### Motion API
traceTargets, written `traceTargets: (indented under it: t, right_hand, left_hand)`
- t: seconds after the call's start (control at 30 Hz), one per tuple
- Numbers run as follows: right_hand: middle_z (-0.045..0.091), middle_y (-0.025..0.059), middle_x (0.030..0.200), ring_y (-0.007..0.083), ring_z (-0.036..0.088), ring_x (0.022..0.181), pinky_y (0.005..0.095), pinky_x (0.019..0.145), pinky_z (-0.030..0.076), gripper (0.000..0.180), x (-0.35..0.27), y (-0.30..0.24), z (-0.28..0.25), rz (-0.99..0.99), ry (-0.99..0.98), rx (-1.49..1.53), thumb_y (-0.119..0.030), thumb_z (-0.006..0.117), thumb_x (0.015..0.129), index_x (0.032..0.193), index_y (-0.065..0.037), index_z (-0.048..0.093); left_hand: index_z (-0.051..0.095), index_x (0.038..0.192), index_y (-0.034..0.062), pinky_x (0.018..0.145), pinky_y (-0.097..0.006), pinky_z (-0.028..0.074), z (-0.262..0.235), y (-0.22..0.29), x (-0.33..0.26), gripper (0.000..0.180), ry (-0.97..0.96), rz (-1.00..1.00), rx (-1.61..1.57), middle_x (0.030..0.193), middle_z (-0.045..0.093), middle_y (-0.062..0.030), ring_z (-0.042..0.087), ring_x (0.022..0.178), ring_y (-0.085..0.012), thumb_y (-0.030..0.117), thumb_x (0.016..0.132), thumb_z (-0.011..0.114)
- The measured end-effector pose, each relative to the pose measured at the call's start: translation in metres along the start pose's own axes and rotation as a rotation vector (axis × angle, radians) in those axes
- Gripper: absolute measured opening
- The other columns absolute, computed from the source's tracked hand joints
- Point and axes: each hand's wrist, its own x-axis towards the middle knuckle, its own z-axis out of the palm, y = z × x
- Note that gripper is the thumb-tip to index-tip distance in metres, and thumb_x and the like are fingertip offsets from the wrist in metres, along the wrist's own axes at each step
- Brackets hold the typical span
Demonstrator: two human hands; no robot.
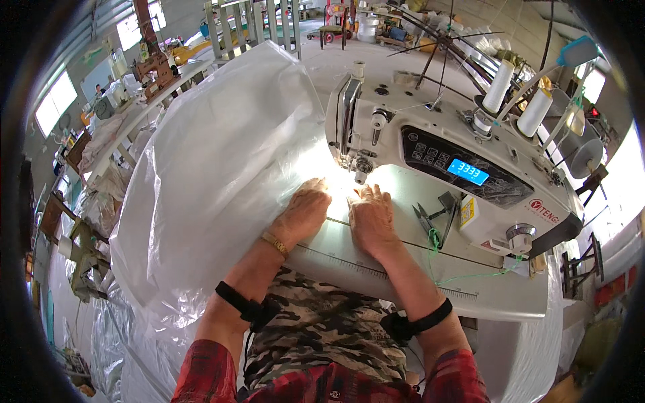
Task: Sewing two edges of large white plastic sheets together using an industrial sewing machine.
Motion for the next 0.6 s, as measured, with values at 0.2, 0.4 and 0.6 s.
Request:
traceTargets:
  t: [0.2, 0.4, 0.6]
  right_hand:
    - [0.060, 0.0201, 0.117, 0.0332, 0.052, 0.110, 0.0446, 0.094, 0.038, 0.035, -0.010, 0.017, -0.007, -0.065, 0.037, 0.038, -0.023, 0.056, 0.092, 0.118, -0.001, 0.064]
    - [0.059, 0.0210, 0.117, 0.0344, 0.051, 0.112, 0.0450, 0.099, 0.036, 0.033, -0.014, 0.022, -0.002, -0.109, 0.051, 0.079, -0.025, 0.057, 0.093, 0.116, -0.002, 0.063]
    - [0.059, 0.0169, 0.122, 0.0325, 0.050, 0.114, 0.0442, 0.100, 0.036, 0.033, -0.014, 0.021, -0.006, -0.093, 0.052, 0.067, -0.028, 0.059, 0.093, 0.116, -0.004, 0.064]
  left_hand:
    - [0.059, 0.129, 0.0014, 0.113, -0.042, 0.033, -0.109, 0.036, -0.015, 0.042, 0.180, 0.124, -0.126, 0.147, 0.044, -0.0174, 0.039, 0.138, -0.0312, 0.000, 0.089, 0.051]
    - [0.030, 0.152, 0.0093, 0.114, -0.051, 0.027, -0.160, -0.066, -0.069, 0.083, 0.321, -0.457, 0.474, 0.151, 0.038, -0.0165, 0.030, 0.142, -0.0361, 0.039, 0.086, 0.070]
    - [0.042, 0.141, 0.0025, 0.105, -0.050, 0.038, -0.132, -0.100, -0.074, 0.082, 0.008, -0.651, 0.260, 0.142, 0.046, -0.0177, 0.042, 0.132, -0.0344, 0.048, 0.080, 0.074]
